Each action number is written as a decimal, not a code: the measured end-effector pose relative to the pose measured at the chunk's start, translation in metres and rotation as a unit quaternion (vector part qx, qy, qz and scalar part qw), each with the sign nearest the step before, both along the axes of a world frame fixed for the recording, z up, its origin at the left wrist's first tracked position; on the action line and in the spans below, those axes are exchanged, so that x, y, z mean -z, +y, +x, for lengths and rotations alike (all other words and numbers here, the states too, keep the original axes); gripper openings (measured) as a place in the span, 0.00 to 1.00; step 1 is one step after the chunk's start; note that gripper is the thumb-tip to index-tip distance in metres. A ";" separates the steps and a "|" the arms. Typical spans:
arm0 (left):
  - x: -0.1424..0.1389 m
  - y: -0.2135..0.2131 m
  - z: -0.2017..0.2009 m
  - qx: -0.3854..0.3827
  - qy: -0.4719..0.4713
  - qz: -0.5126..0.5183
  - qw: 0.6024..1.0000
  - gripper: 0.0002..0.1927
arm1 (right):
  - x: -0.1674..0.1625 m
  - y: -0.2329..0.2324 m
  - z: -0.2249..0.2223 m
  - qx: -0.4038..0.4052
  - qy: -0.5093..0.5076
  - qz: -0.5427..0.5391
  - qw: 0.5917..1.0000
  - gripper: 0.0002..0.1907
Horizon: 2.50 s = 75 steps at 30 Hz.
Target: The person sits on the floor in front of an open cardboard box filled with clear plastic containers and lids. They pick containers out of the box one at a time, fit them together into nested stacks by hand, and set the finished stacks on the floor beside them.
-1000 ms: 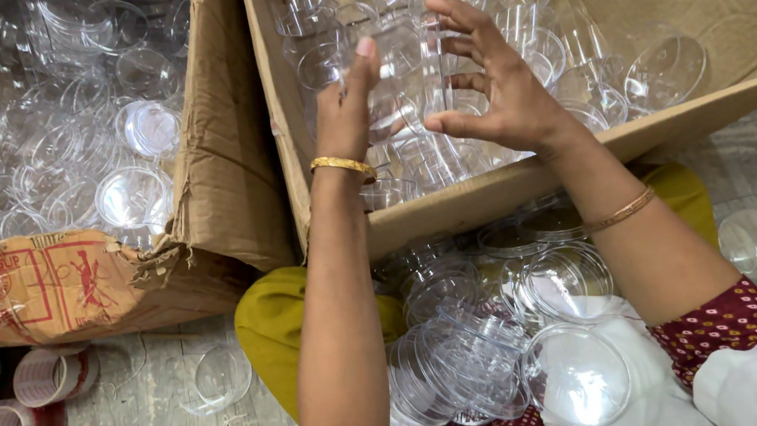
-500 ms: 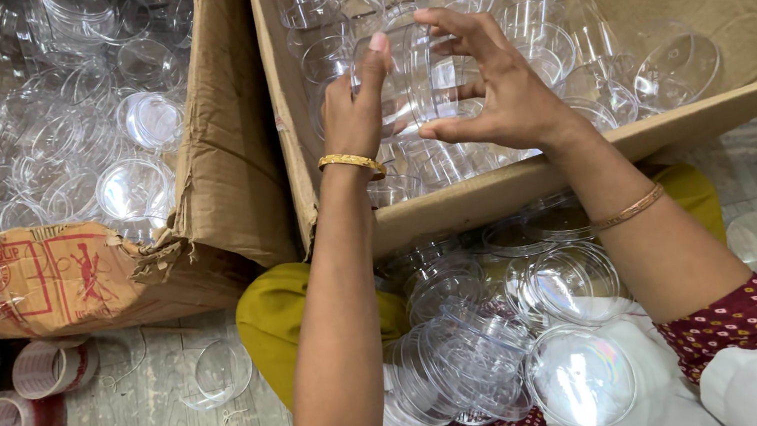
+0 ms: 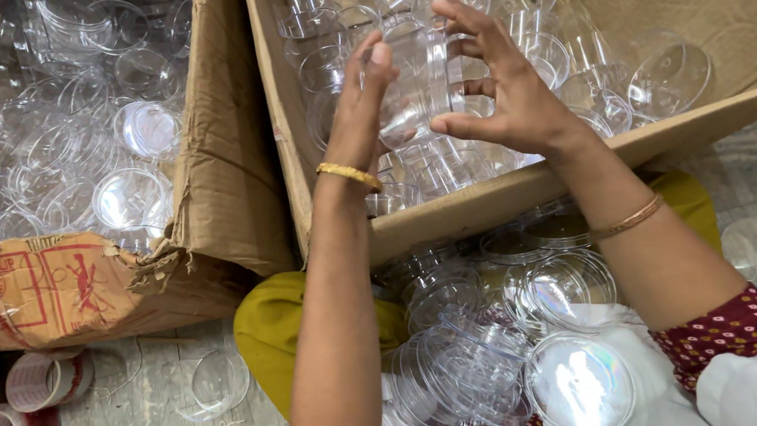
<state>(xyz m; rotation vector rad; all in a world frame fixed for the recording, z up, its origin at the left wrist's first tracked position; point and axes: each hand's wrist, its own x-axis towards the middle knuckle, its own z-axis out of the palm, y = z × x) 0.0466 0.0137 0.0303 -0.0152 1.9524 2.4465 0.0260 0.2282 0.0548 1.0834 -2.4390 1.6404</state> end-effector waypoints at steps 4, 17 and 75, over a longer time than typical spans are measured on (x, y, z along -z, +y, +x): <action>0.000 0.003 0.000 0.073 0.050 -0.037 0.995 0.64 | -0.003 0.007 0.001 -0.024 -0.029 -0.027 0.999 0.57; 0.005 0.007 -0.005 0.049 0.008 0.031 0.998 0.58 | -0.006 0.008 0.000 -0.020 -0.049 -0.020 0.998 0.56; 0.012 -0.001 -0.009 0.028 0.132 -0.248 0.959 0.17 | 0.171 0.380 0.178 0.501 -0.125 0.389 0.763 0.60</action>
